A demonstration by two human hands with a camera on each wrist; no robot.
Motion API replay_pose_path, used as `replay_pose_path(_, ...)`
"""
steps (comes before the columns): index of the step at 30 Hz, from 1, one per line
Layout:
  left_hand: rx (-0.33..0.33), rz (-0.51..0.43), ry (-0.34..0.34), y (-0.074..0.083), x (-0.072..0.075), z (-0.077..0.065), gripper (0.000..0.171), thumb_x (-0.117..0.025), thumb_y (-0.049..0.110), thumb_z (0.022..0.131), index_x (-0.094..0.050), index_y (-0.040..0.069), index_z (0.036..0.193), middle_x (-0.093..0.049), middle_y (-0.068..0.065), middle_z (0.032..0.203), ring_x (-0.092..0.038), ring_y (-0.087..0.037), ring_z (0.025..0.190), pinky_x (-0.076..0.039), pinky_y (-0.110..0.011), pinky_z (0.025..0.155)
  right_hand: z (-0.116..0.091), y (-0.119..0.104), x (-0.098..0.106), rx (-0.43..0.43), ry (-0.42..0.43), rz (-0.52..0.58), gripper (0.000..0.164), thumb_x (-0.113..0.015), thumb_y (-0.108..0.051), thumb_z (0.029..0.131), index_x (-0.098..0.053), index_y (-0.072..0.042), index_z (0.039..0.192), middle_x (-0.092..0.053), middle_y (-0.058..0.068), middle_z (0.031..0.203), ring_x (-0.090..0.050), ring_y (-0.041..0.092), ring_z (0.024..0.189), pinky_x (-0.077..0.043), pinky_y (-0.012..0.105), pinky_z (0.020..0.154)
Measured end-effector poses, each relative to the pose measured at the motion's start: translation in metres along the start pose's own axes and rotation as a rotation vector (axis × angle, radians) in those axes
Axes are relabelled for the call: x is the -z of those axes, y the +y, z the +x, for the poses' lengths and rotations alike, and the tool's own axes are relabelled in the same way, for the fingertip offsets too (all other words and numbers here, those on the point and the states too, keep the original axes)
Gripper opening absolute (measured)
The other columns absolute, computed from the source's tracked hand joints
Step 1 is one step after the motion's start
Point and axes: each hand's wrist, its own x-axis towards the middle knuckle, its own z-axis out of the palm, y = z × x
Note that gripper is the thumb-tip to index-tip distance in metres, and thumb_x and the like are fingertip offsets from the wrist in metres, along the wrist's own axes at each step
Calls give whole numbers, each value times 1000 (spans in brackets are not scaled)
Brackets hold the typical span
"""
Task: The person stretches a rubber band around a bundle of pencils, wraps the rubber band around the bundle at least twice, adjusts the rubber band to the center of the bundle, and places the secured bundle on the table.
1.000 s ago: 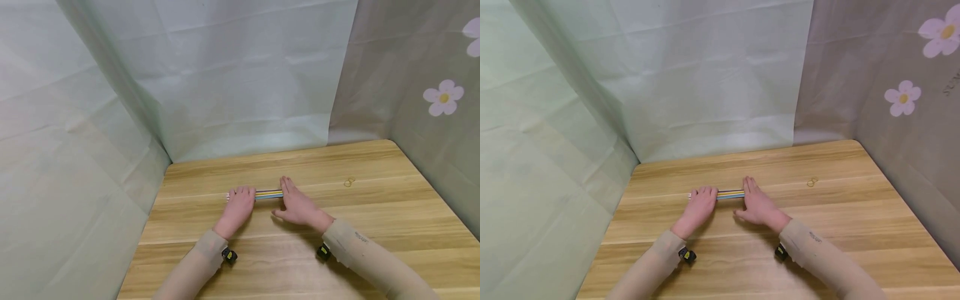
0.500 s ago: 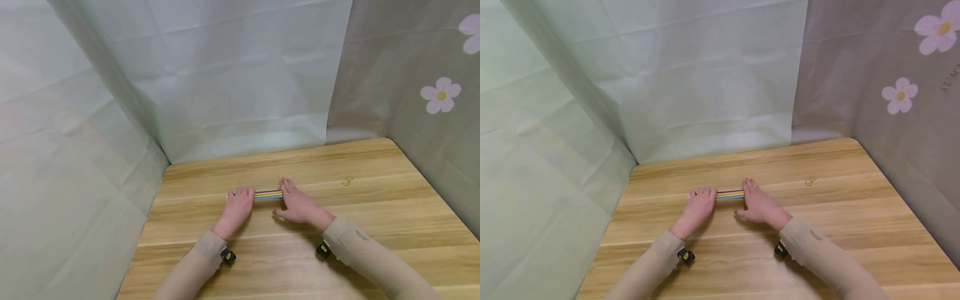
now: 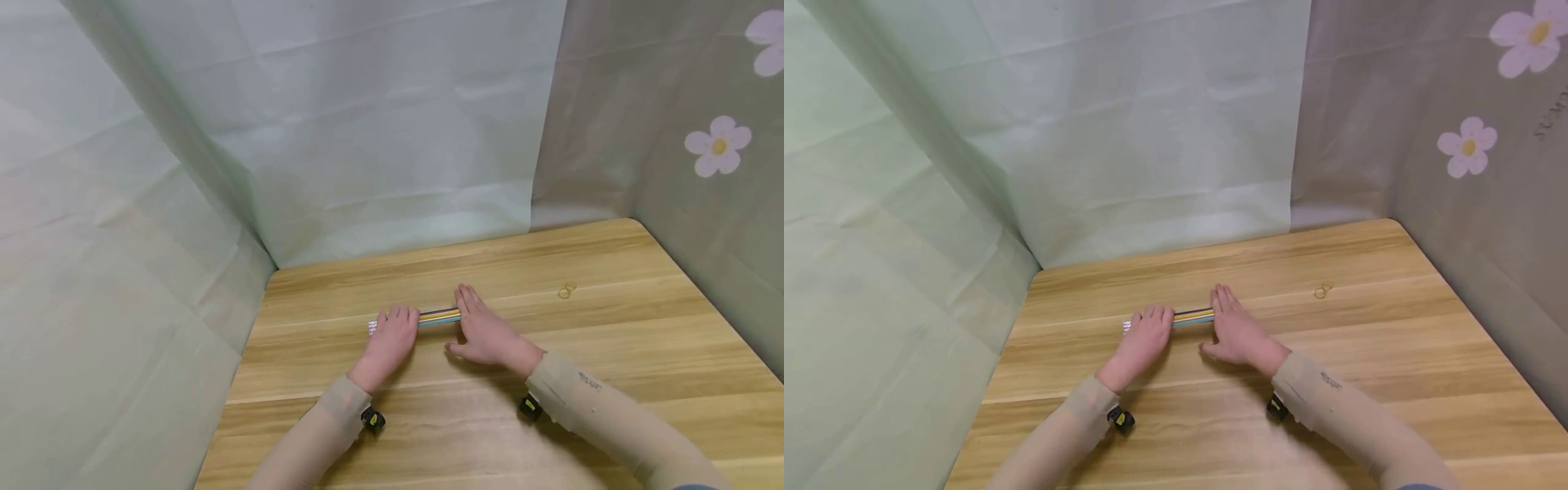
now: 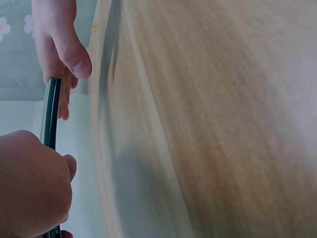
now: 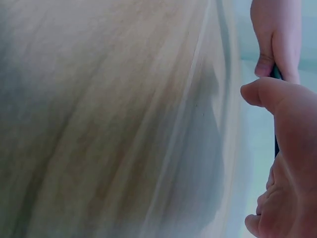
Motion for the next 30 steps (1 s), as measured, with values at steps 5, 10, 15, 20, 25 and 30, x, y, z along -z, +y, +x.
replay_pose_path(5,-6,-7,4,-1,0,-1,15,-52,8,109,-57,2,123,-59,-9,100,-58,-24,90,-51,-39,75,1,1,0,19,2,-17,121,-66,-69,95,-11,17,161,-9,38,170,-9,49,160,-12,50,128)
replay_pose_path(10,-12,-52,-37,-5,0,-2,20,-56,4,107,-57,2,127,-61,-10,105,-59,-25,95,-52,-40,78,1,2,1,23,-13,36,120,-64,-68,97,-9,16,162,-6,38,170,-6,49,160,-11,52,128)
replay_pose_path(15,-23,-79,-33,-7,1,-3,19,-56,1,106,-57,2,125,-60,-10,105,-58,-25,95,-50,-40,78,-1,3,5,12,-23,57,117,-64,-67,98,-12,14,163,-7,35,171,-6,48,161,-11,52,128)
replay_pose_path(20,-36,-45,-29,-5,1,-3,15,-53,4,108,-56,3,123,-57,-9,101,-55,-24,92,-48,-40,77,-1,0,5,16,-44,73,116,-63,-67,99,-12,15,163,-5,35,172,-6,48,161,-11,52,129)
replay_pose_path(25,-33,-8,4,-2,3,-2,13,-54,7,108,-56,4,121,-58,-9,98,-56,-23,88,-49,-39,75,-1,-3,4,-23,-50,104,119,-64,-68,98,-7,15,162,2,35,171,0,47,161,-8,50,129)
replay_pose_path(30,-26,-24,-14,-1,5,-2,15,-54,6,107,-56,3,122,-57,-9,99,-55,-23,90,-49,-39,75,-1,-4,3,-17,-36,95,119,-65,-67,98,-7,16,162,0,36,171,-1,48,161,-8,51,128)
